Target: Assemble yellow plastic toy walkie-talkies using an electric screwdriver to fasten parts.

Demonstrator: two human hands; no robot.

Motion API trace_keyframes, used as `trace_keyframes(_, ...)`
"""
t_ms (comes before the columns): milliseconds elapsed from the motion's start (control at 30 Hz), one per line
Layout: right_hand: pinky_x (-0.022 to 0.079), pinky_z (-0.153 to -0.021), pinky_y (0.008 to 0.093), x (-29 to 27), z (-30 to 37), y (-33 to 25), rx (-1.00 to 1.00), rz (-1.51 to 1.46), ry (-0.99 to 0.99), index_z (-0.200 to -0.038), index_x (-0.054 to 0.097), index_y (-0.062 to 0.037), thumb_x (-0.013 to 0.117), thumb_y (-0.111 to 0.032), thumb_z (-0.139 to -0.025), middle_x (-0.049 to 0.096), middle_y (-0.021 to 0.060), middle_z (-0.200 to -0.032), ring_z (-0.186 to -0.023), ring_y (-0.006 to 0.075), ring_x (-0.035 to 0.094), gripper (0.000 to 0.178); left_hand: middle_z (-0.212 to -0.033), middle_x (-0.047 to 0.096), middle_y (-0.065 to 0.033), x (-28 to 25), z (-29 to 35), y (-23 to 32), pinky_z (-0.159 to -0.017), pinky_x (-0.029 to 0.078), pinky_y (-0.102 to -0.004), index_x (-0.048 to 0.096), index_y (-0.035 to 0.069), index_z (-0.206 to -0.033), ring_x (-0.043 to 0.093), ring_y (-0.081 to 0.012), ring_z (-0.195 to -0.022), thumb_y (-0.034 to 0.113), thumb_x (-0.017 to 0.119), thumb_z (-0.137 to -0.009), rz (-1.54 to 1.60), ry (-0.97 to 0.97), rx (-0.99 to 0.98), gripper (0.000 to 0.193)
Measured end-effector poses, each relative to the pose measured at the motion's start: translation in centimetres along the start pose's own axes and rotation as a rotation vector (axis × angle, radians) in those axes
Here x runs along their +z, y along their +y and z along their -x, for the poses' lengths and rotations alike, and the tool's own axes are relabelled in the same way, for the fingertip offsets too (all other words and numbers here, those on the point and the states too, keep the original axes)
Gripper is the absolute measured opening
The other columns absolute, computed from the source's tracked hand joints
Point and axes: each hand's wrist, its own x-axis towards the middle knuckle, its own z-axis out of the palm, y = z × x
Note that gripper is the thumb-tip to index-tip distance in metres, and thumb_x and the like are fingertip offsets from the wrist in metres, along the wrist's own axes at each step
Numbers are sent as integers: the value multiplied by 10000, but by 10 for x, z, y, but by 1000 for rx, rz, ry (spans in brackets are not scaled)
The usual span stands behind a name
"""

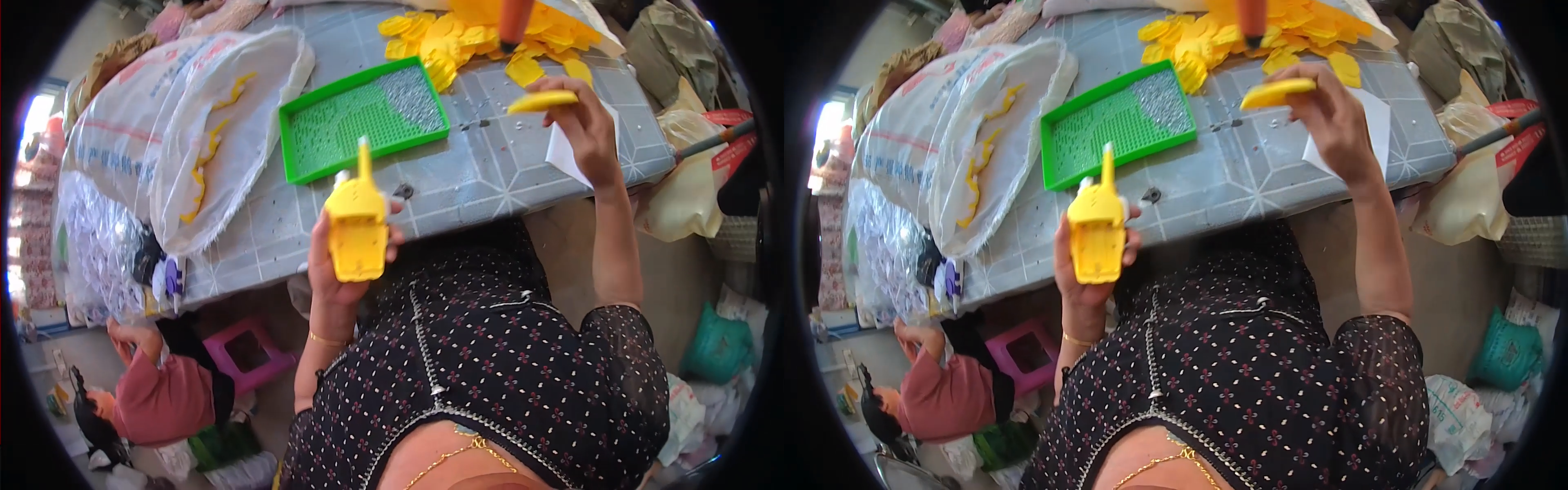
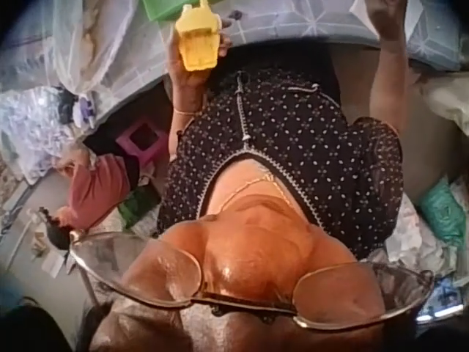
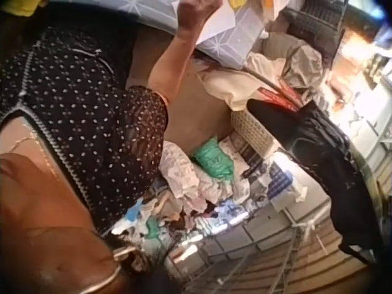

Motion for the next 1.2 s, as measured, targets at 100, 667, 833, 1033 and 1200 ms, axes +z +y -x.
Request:
trace_keyframes(100,531,-971,395,66,5,-24,-316,-361,-296,-1192,530,-72,518,-26,-1020,598,233,-1328,-1171,301,640,179,-1333,586,-299,9,-17,-14,-742,632,-456,437,18,-1489,692,-422,-995,561,417,-1063,98,13,-191,691)
trace_keyframes(667,482,-1044,439,179,1,-60,-519,300,-578,-1458,549,-83,876,-216,-769,566,153,-1431,-1264,342,581,773,-1375,593,-190,14,21,-11,-1020,544,-474,380,64,-1527,631,-325,-1233,539,487,-1055,-127,174,198,679)
trace_keyframes(833,518,-1028,429,178,8,-64,-449,95,-640,-1458,527,-76,883,-205,-765,554,172,-1457,-1286,366,583,789,-1379,590,-171,5,27,-6,-1030,541,-467,381,61,-1525,634,-312,-1233,525,465,-1070,41,109,219,655)
trace_keyframes(1033,464,-1125,478,180,23,-65,-593,139,-657,-1406,538,-59,894,-216,-742,547,200,-1480,-1350,395,551,769,-1411,567,-116,3,30,-10,-1090,497,-436,397,61,-1507,591,-251,-1284,520,446,-1084,30,143,279,627)
trace_keyframes(1200,499,-1074,462,179,28,-65,-682,155,-541,-1335,638,-93,873,-267,-758,579,169,-1444,-1292,380,586,647,-1417,550,-122,9,32,-11,-1100,479,-421,378,69,-1509,581,-242,-1278,504,457,-1085,-37,124,320,612)
